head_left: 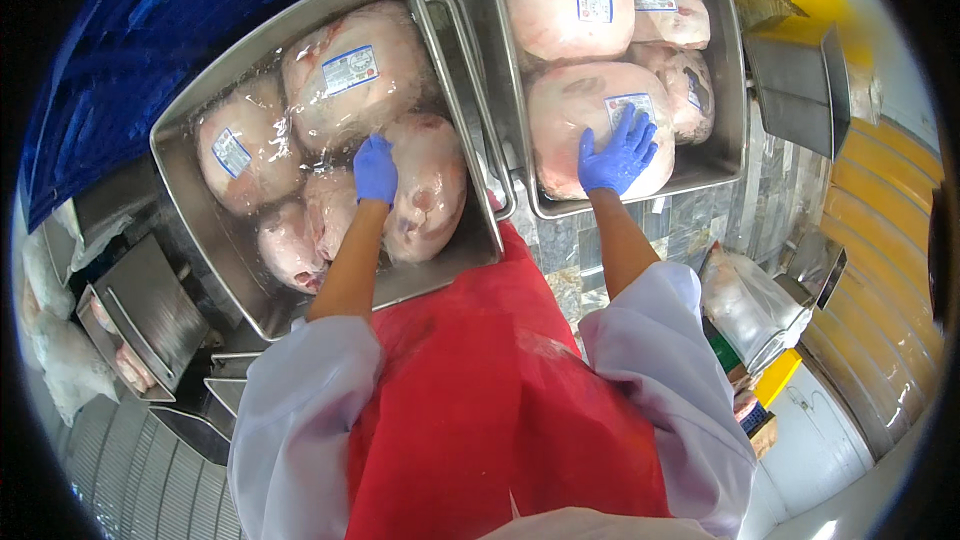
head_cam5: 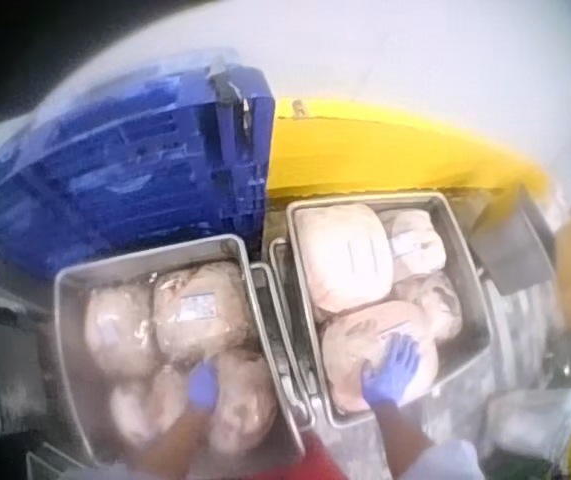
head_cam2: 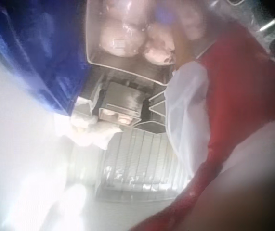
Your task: The person uses a knife to trim and cut large pieces of raw meat on a stainless steel work surface. They separate the meat into smaller portions and place them into metal trays. The person wears blue gloves and a red apron while performing the task.
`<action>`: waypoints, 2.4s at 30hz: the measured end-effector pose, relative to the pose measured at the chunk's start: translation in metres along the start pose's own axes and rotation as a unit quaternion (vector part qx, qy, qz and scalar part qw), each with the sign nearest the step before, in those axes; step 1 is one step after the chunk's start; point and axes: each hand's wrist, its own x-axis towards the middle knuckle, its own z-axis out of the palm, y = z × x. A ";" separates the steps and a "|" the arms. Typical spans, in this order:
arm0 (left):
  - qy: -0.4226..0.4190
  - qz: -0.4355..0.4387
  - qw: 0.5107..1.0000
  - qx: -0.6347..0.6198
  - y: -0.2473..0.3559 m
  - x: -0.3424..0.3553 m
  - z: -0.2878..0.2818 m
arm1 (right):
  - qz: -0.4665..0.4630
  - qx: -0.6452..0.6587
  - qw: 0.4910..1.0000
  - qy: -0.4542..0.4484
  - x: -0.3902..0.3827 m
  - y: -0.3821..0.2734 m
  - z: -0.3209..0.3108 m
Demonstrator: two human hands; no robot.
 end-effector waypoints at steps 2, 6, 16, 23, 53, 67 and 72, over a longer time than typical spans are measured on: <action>-0.003 -0.078 0.991 -0.111 0.033 -0.021 -0.036 | -0.004 0.013 1.000 0.010 0.001 -0.001 -0.001; -0.016 -0.108 0.981 -0.161 0.023 -0.067 -0.081 | -0.022 0.005 0.999 0.050 0.005 0.003 0.004; 0.114 -0.135 0.981 -0.080 -0.017 -0.002 -0.219 | -0.034 0.011 0.998 0.055 0.001 -0.006 -0.006; -0.029 0.211 0.950 -0.227 0.106 0.084 -0.152 | -0.019 0.014 0.998 0.050 0.000 -0.005 -0.004; -0.023 -0.254 0.761 -0.597 0.071 -0.369 -0.204 | -0.493 0.140 0.721 -0.467 -0.207 -0.364 0.045; -0.074 0.051 0.993 -0.073 -0.033 -0.218 -0.143 | -0.460 0.304 0.721 -0.419 -0.173 -0.168 -0.007; -0.084 0.405 0.910 -0.022 -0.001 -0.128 -0.061 | -0.311 0.294 0.789 -0.441 -0.165 -0.149 -0.073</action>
